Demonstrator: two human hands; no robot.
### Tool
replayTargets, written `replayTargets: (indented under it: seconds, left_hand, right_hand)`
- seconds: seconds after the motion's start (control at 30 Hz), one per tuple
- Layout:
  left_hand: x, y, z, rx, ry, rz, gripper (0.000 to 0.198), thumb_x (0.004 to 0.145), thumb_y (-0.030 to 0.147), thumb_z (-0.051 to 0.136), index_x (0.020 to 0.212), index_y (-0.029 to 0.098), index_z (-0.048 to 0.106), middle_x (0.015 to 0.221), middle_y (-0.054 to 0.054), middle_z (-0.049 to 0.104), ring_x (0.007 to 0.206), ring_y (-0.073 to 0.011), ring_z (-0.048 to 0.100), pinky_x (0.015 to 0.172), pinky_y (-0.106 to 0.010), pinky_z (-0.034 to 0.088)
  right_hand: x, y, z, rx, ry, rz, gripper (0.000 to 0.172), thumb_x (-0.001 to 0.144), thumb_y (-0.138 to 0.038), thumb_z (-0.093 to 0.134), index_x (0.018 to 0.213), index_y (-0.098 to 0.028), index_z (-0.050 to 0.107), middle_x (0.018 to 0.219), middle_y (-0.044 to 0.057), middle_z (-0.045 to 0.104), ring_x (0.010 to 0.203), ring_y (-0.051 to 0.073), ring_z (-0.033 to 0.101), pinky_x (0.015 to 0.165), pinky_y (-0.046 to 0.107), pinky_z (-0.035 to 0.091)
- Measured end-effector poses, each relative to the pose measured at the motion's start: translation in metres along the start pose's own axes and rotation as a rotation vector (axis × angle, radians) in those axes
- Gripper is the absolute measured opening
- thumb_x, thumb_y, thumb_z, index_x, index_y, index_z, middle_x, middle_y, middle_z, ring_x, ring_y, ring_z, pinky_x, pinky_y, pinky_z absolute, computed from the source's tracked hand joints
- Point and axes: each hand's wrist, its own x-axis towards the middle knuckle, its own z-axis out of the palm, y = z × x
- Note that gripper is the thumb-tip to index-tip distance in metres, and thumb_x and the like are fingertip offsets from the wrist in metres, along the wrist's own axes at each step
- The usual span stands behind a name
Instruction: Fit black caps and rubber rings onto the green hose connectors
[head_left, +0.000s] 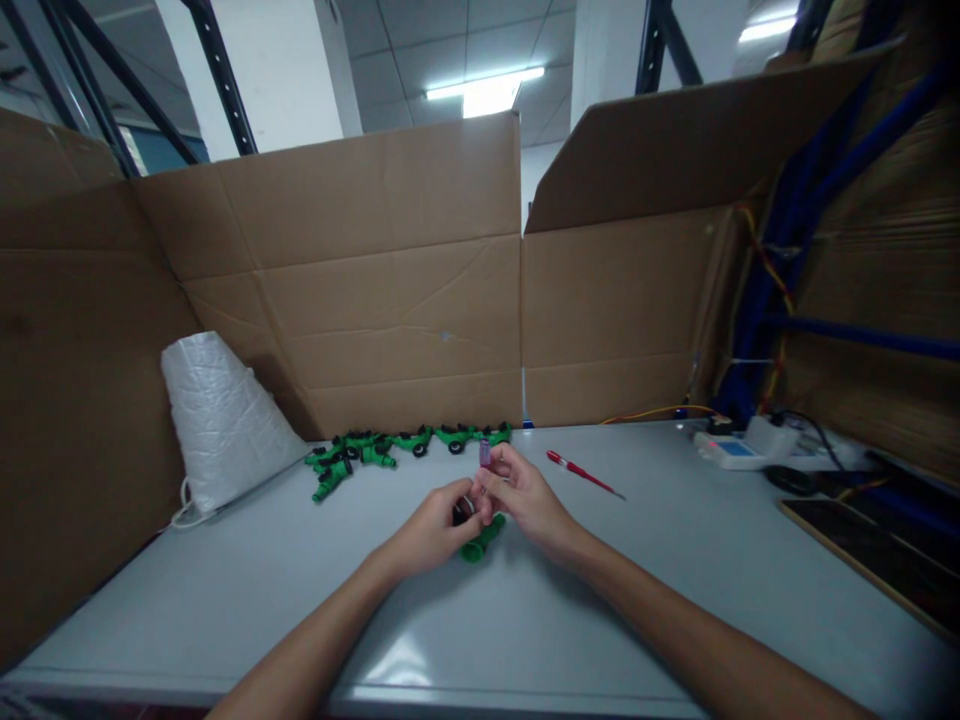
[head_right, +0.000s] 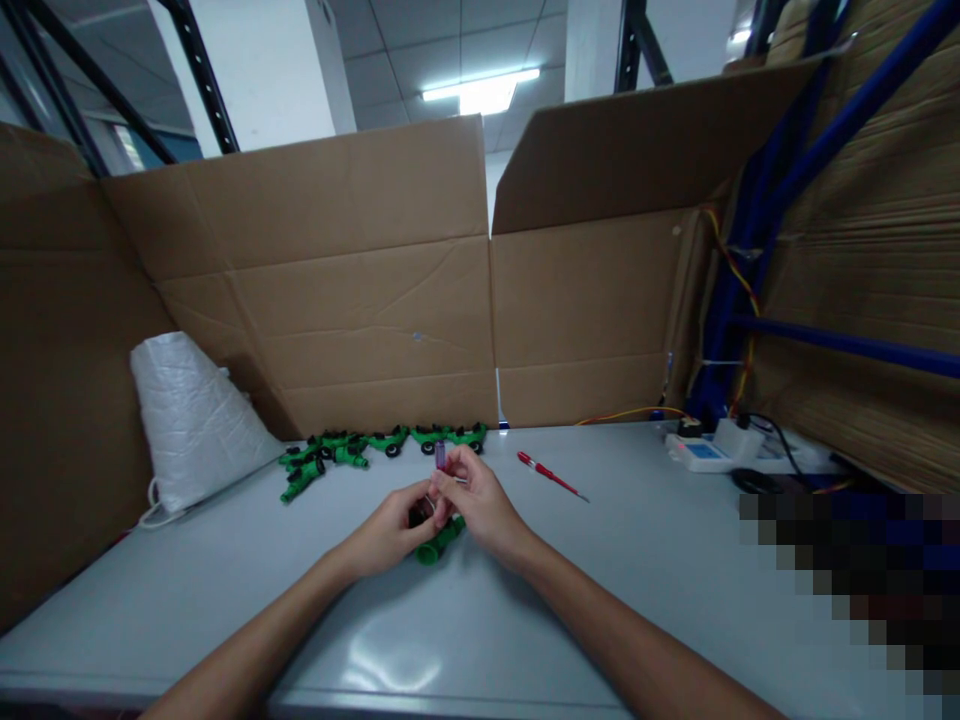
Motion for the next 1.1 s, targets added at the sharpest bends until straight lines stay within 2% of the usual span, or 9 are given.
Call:
replayTargets:
  seconds: [0.07, 0.27, 0.4, 0.57, 0.7, 0.9, 1.1]
  left_hand:
    - [0.0001, -0.0001, -0.0002, 0.0, 0.006, 0.003, 0.025, 0.099, 0.04, 0.062, 0.093, 0.016, 0.062, 0.082, -0.002, 0.061, 0.07, -0.0128, 0.052, 0.071, -0.024, 0.044]
    - [0.0007, -0.0009, -0.0009, 0.013, 0.0, -0.015, 0.024, 0.097, 0.039, 0.065, 0.094, 0.016, 0.062, 0.08, -0.001, 0.058, 0.069, -0.0128, 0.051, 0.065, -0.022, 0.041]
    - [0.0006, -0.0007, 0.0, 0.015, 0.01, -0.005, 0.022, 0.097, 0.037, 0.064, 0.093, 0.016, 0.061, 0.079, 0.0, 0.057, 0.069, -0.0122, 0.05, 0.066, -0.022, 0.04]
    - [0.0003, -0.0007, 0.0003, 0.018, 0.006, -0.011, 0.023, 0.097, 0.038, 0.065, 0.094, 0.015, 0.062, 0.08, -0.001, 0.059, 0.069, -0.0124, 0.051, 0.066, -0.022, 0.041]
    - [0.0002, 0.0004, -0.0004, 0.021, 0.0, -0.007, 0.022, 0.098, 0.036, 0.063, 0.095, 0.015, 0.062, 0.081, -0.001, 0.059, 0.069, -0.0123, 0.051, 0.066, -0.022, 0.041]
    - [0.0008, 0.0009, -0.0002, 0.029, 0.01, -0.005, 0.02, 0.096, 0.035, 0.065, 0.094, 0.015, 0.062, 0.079, 0.0, 0.057, 0.069, -0.0126, 0.051, 0.065, -0.022, 0.041]
    - [0.0005, 0.0043, 0.0, 0.008, -0.003, 0.018, 0.018, 0.097, 0.033, 0.062, 0.092, 0.016, 0.061, 0.08, 0.0, 0.058, 0.068, -0.012, 0.05, 0.067, -0.022, 0.042]
  right_hand:
    - [-0.0005, 0.0, 0.0003, 0.001, 0.009, -0.001, 0.046, 0.088, -0.058, 0.078, 0.095, -0.024, 0.049, 0.082, -0.004, 0.066, 0.051, 0.01, 0.061, 0.053, 0.026, 0.054]
    - [-0.0002, 0.0025, 0.0, 0.011, 0.02, 0.006, 0.047, 0.091, -0.064, 0.071, 0.111, -0.024, 0.056, 0.084, -0.003, 0.065, 0.054, 0.011, 0.063, 0.054, 0.026, 0.054]
    - [0.0008, 0.0027, -0.0011, -0.009, 0.002, 0.016, 0.047, 0.091, -0.065, 0.071, 0.103, -0.022, 0.059, 0.083, -0.002, 0.065, 0.053, 0.011, 0.062, 0.054, 0.025, 0.053]
    - [0.0012, 0.0027, -0.0008, -0.029, 0.015, 0.005, 0.048, 0.087, -0.063, 0.076, 0.093, -0.022, 0.052, 0.079, -0.003, 0.066, 0.052, 0.011, 0.06, 0.052, 0.025, 0.051]
    - [0.0005, 0.0014, -0.0005, -0.026, 0.025, 0.024, 0.05, 0.085, -0.064, 0.078, 0.093, -0.022, 0.051, 0.078, -0.003, 0.067, 0.053, 0.011, 0.06, 0.052, 0.025, 0.05]
    - [-0.0003, -0.0008, -0.0002, -0.001, 0.012, 0.035, 0.049, 0.089, -0.066, 0.071, 0.106, -0.022, 0.059, 0.084, -0.001, 0.067, 0.054, 0.011, 0.061, 0.055, 0.026, 0.052]
    - [-0.0007, -0.0021, 0.0009, -0.056, 0.005, 0.021, 0.049, 0.086, -0.065, 0.076, 0.088, -0.023, 0.052, 0.079, -0.002, 0.068, 0.054, 0.012, 0.06, 0.055, 0.027, 0.051]
